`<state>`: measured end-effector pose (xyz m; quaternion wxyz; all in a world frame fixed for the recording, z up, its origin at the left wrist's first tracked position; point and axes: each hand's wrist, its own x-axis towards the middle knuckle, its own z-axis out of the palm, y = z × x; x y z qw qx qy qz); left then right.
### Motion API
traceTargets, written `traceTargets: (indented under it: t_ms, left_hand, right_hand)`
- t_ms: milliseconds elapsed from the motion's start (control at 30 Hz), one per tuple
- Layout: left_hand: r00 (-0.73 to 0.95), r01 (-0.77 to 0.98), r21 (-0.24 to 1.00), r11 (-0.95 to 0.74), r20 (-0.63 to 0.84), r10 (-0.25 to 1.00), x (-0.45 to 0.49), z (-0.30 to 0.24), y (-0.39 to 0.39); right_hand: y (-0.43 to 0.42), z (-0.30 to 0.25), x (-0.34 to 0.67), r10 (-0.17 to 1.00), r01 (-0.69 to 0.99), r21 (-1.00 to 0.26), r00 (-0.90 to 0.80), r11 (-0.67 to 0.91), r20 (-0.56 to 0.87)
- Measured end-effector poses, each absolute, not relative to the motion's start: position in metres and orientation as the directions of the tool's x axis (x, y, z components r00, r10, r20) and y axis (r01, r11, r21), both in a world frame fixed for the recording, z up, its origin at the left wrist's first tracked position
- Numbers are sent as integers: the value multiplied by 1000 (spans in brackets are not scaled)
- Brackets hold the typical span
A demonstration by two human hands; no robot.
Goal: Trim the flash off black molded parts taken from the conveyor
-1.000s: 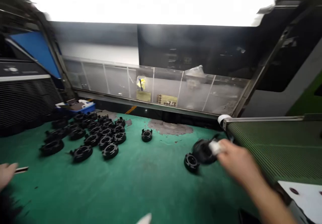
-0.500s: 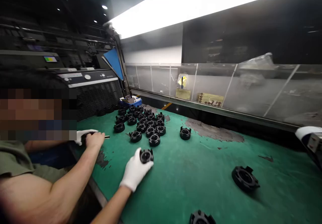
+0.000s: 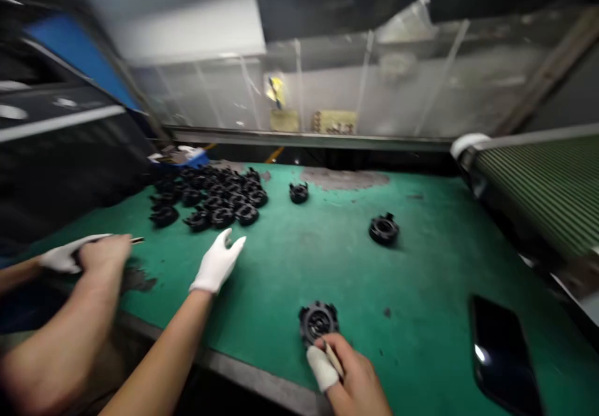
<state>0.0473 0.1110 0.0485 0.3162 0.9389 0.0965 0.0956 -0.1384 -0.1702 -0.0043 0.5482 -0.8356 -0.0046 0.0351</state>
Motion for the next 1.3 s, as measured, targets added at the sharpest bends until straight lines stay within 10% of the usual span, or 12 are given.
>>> traceTargets:
  t_ms: [167, 300, 767, 933, 1133, 1300]
  left_hand:
    - [910, -318, 770, -553, 83, -407, -59, 13, 28]
    - [912, -327, 775, -540, 108, -396, -83, -4, -20]
    - [793, -541, 677, -498, 214, -570, -60, -9, -10]
    - [789, -547, 678, -491, 222, -572, -62, -10, -12]
    - [685, -576, 660, -483, 68, -725, -40, 12, 27]
    - [871, -436, 697, -569, 167, -462, -31, 13, 61]
  right_hand:
    - [-212, 7, -174, -58, -204, -956, 979, -212, -196]
    - [-250, 15, -187, -152, -180, -866, 981, -466, -122]
    - [-248, 57, -121, 278, 249, -237, 956, -939, -96]
    - [-295, 60, -92, 18, 23, 109, 999, -994, -50]
    - [-303, 59, -100, 149, 140, -222, 989, -965, -23]
    - [-273, 54, -109, 202, 165, -314, 975, -935, -89]
